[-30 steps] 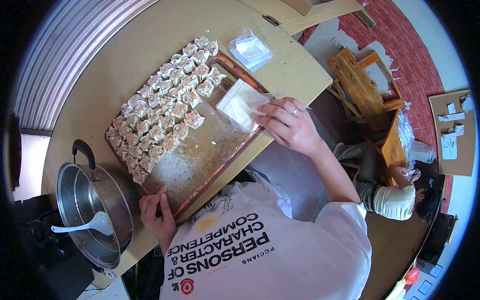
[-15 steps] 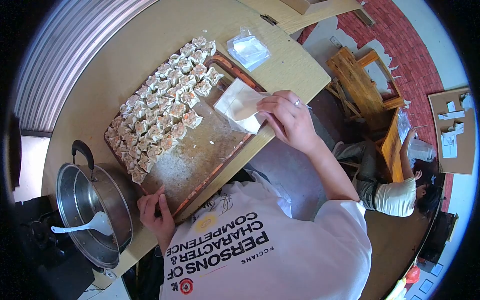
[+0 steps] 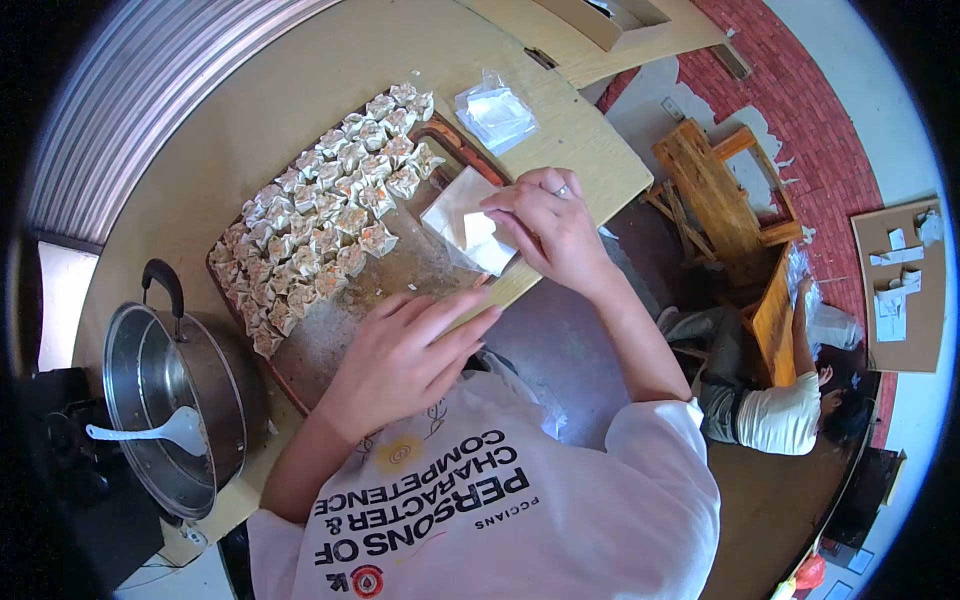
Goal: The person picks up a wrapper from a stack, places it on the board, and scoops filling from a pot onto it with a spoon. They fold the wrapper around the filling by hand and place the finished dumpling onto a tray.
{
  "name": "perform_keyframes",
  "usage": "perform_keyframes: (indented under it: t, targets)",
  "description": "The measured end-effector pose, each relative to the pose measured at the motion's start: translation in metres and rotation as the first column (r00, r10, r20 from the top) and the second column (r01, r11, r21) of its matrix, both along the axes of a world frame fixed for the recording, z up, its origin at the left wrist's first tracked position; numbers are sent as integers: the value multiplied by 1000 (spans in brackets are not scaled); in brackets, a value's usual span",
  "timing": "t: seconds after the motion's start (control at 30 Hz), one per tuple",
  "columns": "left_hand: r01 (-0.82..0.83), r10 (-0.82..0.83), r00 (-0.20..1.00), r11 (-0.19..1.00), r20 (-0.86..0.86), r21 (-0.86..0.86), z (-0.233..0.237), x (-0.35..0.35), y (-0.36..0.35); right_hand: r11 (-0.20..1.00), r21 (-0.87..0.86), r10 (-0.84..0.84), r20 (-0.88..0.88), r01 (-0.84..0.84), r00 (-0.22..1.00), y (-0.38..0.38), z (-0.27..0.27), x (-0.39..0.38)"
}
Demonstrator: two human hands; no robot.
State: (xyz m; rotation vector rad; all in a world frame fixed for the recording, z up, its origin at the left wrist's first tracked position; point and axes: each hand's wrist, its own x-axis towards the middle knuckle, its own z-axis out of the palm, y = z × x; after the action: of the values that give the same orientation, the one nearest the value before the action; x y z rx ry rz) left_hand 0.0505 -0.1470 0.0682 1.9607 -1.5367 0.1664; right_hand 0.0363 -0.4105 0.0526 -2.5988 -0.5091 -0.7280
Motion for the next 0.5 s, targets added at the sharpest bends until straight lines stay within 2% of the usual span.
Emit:
perform_keyframes:
  t: [0.03,0.1,0.13,0.23,0.3,0.43,0.5]
  targets:
    - [-5,5,1000,1000,6,-3,-4,2,-10,1000,-3,5,6,-5,1000,0,0,1]
    - [-4,-9,996,990,93,142,-12,5,-25,1000,-4,30,16,-30,999,-2,1,2]
    - [-5,-9,995,990,95,141,-16,5,-32,1000,-5,30,18,-30,999,-2,1,2]
    - [-80,47,987,974,156,212,-27,5,-44,997,81,4,-17,-2,1000,-3,1,3]
    - [-190,120,964,935,236,301,-33,4,-49,986,166,16,-49,-7,999,-5,0,4]
    - [-247,172,953,917,250,314,-34,0,-51,979,203,35,-44,-25,998,-4,-4,3]
    - [-263,198,953,917,230,300,-33,1,-51,985,172,22,46,-30,999,0,-4,3]
